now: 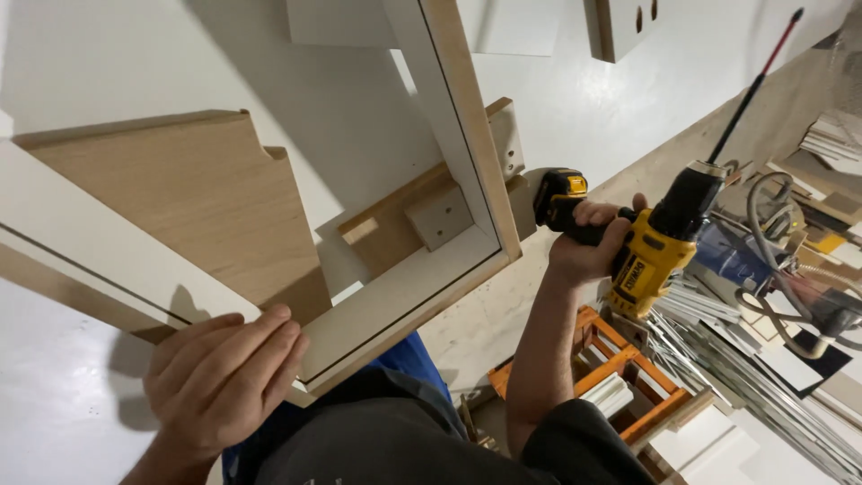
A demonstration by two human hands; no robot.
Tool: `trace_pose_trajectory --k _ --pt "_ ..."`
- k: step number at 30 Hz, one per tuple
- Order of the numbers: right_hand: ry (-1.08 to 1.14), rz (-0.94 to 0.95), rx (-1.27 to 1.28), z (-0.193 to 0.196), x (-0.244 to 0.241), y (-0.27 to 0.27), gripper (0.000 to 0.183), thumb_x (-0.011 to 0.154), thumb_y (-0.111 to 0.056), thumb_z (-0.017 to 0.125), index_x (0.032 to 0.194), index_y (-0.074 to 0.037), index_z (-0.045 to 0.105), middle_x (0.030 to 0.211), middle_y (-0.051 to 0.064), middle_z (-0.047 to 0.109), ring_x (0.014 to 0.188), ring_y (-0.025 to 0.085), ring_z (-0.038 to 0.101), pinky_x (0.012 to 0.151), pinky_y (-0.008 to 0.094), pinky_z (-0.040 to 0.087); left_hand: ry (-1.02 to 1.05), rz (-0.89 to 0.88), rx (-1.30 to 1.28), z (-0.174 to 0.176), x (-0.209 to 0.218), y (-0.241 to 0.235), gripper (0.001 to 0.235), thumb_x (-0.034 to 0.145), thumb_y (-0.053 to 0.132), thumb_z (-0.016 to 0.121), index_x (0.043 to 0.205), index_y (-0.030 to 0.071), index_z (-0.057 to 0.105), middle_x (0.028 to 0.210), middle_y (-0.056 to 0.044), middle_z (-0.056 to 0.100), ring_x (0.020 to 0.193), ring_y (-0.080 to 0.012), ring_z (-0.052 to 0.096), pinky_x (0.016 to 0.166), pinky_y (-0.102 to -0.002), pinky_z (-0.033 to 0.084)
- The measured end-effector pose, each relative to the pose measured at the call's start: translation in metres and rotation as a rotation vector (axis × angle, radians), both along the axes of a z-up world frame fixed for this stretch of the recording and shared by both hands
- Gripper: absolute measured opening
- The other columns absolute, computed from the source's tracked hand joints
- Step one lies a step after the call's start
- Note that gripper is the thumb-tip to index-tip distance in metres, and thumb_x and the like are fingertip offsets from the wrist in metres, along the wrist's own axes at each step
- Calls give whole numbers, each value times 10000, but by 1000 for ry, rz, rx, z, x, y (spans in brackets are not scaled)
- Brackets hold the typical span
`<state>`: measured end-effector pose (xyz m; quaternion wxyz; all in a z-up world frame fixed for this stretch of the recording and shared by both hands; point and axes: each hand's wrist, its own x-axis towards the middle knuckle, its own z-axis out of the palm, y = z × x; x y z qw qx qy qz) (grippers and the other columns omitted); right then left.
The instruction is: Assembling wooden panels using a power drill to drive screws into pocket holes
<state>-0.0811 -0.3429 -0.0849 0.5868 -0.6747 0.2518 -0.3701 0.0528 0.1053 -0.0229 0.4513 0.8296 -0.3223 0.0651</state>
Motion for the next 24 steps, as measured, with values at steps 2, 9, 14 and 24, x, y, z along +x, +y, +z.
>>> trace_pose_trajectory --k 2,9,14,24 --pt "-10 -10 -3 -1 2 2 294 1081 -194 574 1339 -56 548 769 43 484 657 175 469 688 353 424 13 -8 8 -6 -8 7 109 920 152 820 938 73 749 1019 -82 769 828 -190 678 790 -361 572" --pt "-92 -28 28 -26 -4 -3 275 1071 -179 511 1308 -41 523 720 30 457 609 154 417 631 328 387 -35 58 -18 -18 -18 8 78 930 118 800 939 54 758 1006 -86 774 766 -197 663 761 -367 557" --pt "-42 -65 -2 -10 24 27 109 1080 -157 479 1002 -80 475 689 23 444 586 154 468 654 293 432 -195 96 -96 -40 -11 -1 105 930 134 800 915 33 777 912 -104 775 609 -199 636 628 -337 518" --pt "69 64 -272 -59 20 4 464 1096 -119 518 637 -67 554 664 76 559 646 199 586 831 298 504 -259 16 38 -20 10 -10 71 977 94 799 934 53 760 777 -54 662 649 -272 636 656 -399 506"
